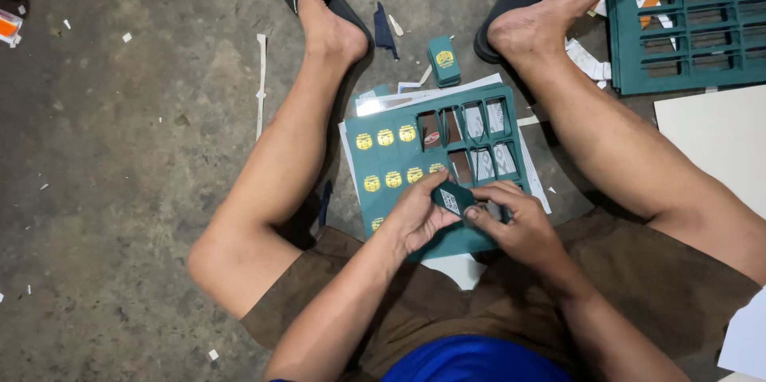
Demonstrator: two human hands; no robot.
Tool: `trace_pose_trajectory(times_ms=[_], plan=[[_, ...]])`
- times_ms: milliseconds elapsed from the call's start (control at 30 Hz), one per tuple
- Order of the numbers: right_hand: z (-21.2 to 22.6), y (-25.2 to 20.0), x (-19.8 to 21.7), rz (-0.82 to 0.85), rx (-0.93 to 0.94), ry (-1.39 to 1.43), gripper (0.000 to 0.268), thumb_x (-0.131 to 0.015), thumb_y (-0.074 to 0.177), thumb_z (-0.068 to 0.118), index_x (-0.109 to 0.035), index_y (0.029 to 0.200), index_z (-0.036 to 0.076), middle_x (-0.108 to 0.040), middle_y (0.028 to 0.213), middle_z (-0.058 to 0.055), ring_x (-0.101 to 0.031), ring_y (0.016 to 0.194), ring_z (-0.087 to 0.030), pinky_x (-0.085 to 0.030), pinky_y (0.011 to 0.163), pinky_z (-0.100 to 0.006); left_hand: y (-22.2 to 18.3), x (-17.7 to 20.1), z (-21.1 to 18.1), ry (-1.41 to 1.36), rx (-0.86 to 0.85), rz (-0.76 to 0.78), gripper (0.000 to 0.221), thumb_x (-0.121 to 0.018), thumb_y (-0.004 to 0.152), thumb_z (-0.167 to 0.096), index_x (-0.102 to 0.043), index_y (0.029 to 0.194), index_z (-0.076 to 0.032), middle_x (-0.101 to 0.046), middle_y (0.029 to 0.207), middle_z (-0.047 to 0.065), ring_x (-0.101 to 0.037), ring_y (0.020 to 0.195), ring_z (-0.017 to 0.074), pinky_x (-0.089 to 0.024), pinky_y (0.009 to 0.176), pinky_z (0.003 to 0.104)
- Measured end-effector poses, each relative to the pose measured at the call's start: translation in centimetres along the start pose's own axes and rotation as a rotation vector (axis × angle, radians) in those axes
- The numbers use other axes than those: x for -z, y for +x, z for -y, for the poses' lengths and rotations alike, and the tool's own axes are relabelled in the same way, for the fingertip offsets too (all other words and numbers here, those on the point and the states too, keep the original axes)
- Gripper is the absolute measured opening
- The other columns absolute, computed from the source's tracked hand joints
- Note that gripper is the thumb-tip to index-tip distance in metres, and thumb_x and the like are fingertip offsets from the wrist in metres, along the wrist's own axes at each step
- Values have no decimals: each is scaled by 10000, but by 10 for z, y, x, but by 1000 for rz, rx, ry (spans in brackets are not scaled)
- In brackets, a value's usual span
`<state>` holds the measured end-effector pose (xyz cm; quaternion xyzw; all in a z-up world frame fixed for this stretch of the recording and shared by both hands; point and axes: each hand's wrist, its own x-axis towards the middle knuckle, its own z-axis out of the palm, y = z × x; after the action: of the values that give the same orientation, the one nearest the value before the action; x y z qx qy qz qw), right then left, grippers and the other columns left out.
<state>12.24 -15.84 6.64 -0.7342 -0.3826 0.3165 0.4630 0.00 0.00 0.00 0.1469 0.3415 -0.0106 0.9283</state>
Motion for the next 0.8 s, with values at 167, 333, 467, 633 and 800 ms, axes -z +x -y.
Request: trace_pose_trajectory(times_ms=[167,333,467,633,800], plan=[[-4,0,0,19,-35,89,361,-848,774,137,-770,1106,18,-732,1014,-63,-648,954,-156,-506,882,-300,-25,-27,-19,129,-7,38,314,-441,1119,-269,-542,1200,17,-673,1113,234,-736,977,311,-627,798,376],[-5,-4,14,75,-256,217,268,-784,840,124,-785,1087,21,-751,1040,-60,-662,972,-118,-488,885,-273,-39,-43,-38,404,126,-11,496,-331,1079,-389,-504,1237,47,-701,1099,306,-746,944,395,-663,780,403],[-36,-6,21,118,-372,529,196,-756,896,93,-782,1039,-40,-737,1045,-86,-654,926,-135,-510,828,-292,-35,-29,-38,443,158,131,588,-313,1101,-379,-470,1279,160,-687,1025,354,-746,800,415,-642,688,429],[-16,-5,29,187,-393,705,218,-708,915,98,-771,1050,-61,-741,1070,-82,-680,942,-156,-524,851,-301,-34,-25,-35,396,177,228,531,-327,1086,-330,-457,1302,138,-692,1001,335,-739,747,379,-627,655,404],[-50,-15,26,201,-369,851,280,-672,957,85,-728,1163,-97,-747,1124,-129,-671,975,-167,-524,888,-322,-25,-11,-27,239,270,346,393,-364,1114,-340,-542,1186,2,-715,888,267,-719,640,326,-594,565,372]])
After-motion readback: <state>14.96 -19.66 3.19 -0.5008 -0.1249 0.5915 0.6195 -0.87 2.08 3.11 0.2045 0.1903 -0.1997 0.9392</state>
